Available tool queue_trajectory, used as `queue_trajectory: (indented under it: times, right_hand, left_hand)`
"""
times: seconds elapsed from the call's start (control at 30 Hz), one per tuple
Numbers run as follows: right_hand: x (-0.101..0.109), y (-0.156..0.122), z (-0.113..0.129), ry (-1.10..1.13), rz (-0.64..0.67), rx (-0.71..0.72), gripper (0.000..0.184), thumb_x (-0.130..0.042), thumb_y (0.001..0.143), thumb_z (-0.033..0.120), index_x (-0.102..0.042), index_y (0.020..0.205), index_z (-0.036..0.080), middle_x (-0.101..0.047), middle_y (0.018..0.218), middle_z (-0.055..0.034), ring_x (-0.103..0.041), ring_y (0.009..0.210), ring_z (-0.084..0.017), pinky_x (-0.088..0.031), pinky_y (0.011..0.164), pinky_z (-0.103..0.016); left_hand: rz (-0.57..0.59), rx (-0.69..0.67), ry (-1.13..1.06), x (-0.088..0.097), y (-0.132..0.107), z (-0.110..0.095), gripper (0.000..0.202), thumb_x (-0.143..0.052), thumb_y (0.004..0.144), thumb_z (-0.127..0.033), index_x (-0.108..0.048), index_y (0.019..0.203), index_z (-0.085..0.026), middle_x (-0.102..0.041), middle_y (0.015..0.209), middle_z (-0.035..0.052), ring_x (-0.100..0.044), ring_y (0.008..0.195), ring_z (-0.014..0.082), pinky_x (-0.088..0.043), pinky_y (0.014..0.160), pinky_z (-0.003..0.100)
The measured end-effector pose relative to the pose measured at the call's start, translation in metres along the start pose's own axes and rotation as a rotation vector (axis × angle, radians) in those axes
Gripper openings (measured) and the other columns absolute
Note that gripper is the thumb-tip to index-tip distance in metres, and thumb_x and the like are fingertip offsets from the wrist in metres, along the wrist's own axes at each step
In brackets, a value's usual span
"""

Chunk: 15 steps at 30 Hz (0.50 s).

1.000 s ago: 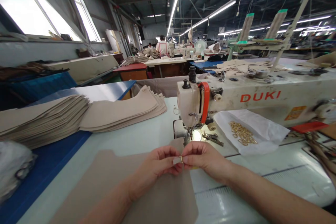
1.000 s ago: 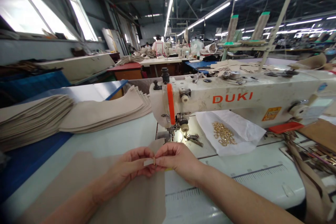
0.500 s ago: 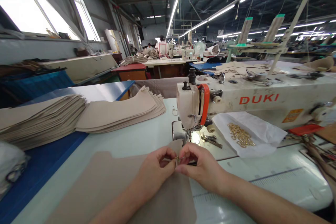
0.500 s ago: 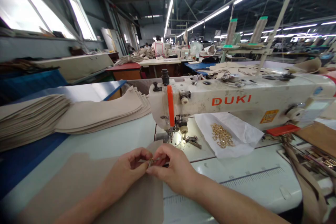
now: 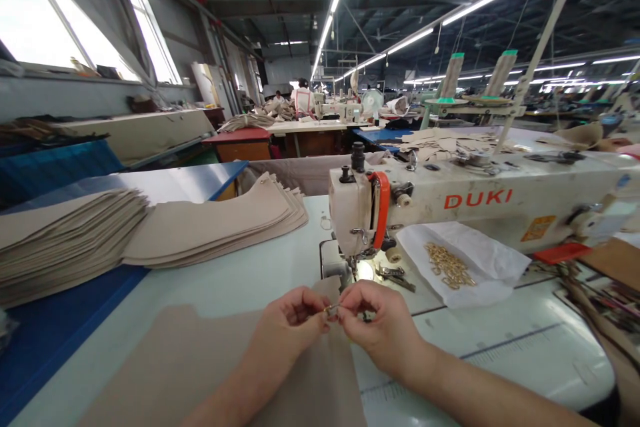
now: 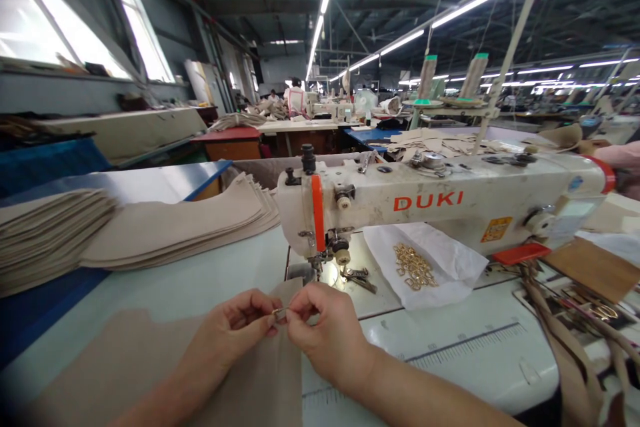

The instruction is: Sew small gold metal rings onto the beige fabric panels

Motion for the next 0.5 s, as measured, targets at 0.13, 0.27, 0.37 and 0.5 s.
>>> queue_trajectory:
  times: [0.13, 0.27, 0.37, 0.5]
  right_hand:
    - [0.001, 0.001, -0.002, -0.035, 0.01, -0.017, 0.01, -0.058, 0.07, 0.013, -0.055, 0.063, 0.018, -0.061, 0.068, 0.0004, -0.054, 0.061, -0.011, -0.042, 0.057, -0.021]
    - [0.0, 0.001, -0.002, 0.004, 0.044, -0.021, 0.009, -0.058, 0.072, 0.013, -0.056, 0.064, 0.019, -0.061, 0.067, 0.0011, -0.054, 0.061, -0.011, -0.042, 0.057, -0.021]
    - [-0.004, -0.001, -0.008, 0.113, 0.087, -0.103, 0.005, -0.059, 0.075, 0.017, -0.057, 0.071, 0.019, -0.06, 0.065, 0.0025, -0.054, 0.058, -0.01, -0.041, 0.056, -0.02]
    - [-0.006, -0.002, -0.017, 0.302, 0.099, -0.199, 0.012, -0.064, 0.073, 0.021, -0.058, 0.084, 0.02, -0.065, 0.075, 0.0012, -0.061, 0.067, -0.013, -0.045, 0.062, -0.022]
  left_hand:
    - [0.019, 0.017, -0.028, -0.001, 0.001, 0.001, 0.02, -0.072, 0.058, -0.029, -0.059, 0.067, -0.016, -0.065, 0.069, 0.0017, -0.058, 0.065, 0.014, -0.047, 0.063, 0.024]
    - [-0.031, -0.066, 0.029, 0.0, -0.002, -0.001, 0.017, -0.071, 0.061, -0.026, -0.059, 0.07, -0.017, -0.063, 0.067, -0.0005, -0.06, 0.066, 0.0139, -0.048, 0.064, 0.023]
    - [-0.065, -0.128, 0.098, 0.002, -0.007, -0.003, 0.011, -0.067, 0.066, -0.024, -0.059, 0.07, -0.018, -0.063, 0.069, -0.0009, -0.061, 0.067, 0.0139, -0.049, 0.065, 0.023]
    - [-0.086, -0.187, 0.183, 0.003, -0.012, -0.006, 0.008, -0.064, 0.07, -0.024, -0.06, 0.074, -0.019, -0.064, 0.073, -0.0009, -0.062, 0.07, 0.014, -0.05, 0.069, 0.023]
Point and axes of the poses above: each hand's wrist, its own y-axis towards the middle knuckle, its own x-axis out of the back of the hand, z = x × y, the point moved 7 cm from there along y, towards the middle knuckle
